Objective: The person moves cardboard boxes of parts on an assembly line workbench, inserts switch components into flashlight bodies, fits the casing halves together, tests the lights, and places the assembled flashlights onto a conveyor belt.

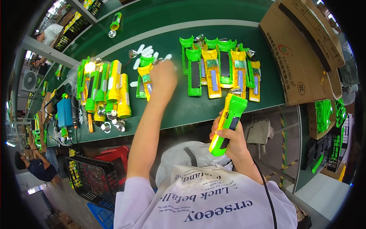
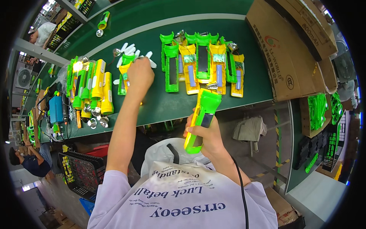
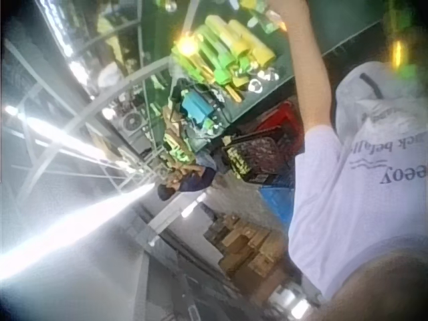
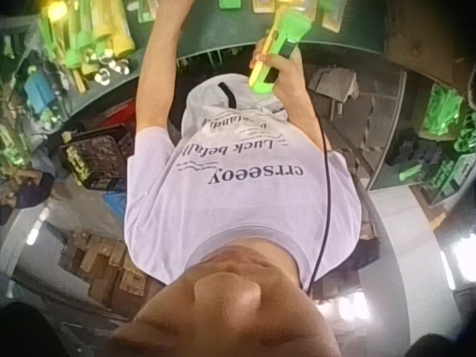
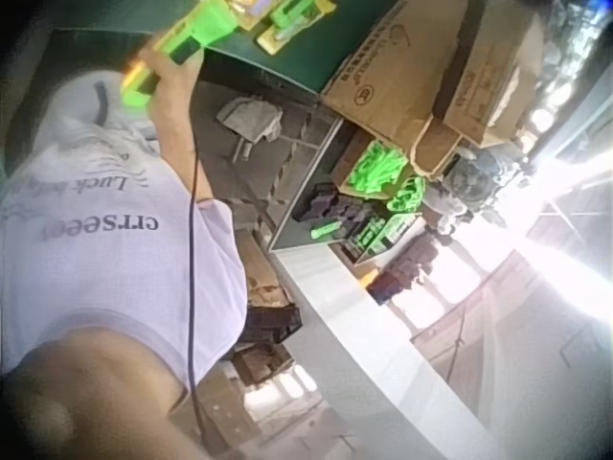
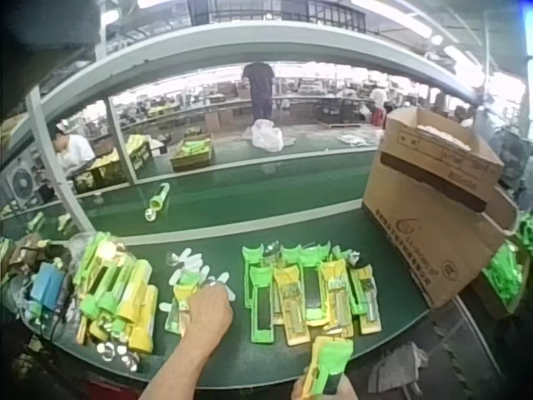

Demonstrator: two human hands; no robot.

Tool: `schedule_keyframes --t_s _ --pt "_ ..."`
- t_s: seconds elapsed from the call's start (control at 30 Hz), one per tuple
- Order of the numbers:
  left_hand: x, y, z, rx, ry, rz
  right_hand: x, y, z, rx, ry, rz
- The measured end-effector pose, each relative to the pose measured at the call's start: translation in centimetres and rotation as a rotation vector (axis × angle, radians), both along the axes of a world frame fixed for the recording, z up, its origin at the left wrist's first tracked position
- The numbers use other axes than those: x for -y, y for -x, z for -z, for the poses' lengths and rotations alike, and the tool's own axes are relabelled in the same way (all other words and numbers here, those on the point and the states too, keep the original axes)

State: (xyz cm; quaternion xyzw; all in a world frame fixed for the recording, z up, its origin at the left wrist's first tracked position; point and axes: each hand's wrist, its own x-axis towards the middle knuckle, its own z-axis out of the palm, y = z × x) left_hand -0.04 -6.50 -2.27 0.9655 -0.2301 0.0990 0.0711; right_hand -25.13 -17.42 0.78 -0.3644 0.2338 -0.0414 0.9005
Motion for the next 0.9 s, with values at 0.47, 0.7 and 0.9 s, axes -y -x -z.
schedule_keyframes --t_s 0.47,0.7,0.9 --pt "-2.2 0.5 -1.3 -0.395 -0.017 0.481 1.2 1.2 0.9 0.019 -0.049 0.022" --pt "-4.4 2.4 -1.4 -0.239 0.249 0.735 1.2 1.4 1.3 0.017 -0.045 0.033" --pt "-3.2 3.0 -1.6 -0.4 -0.041 0.384 0.6 1.0 0.9 0.043 -0.054 -0.018"
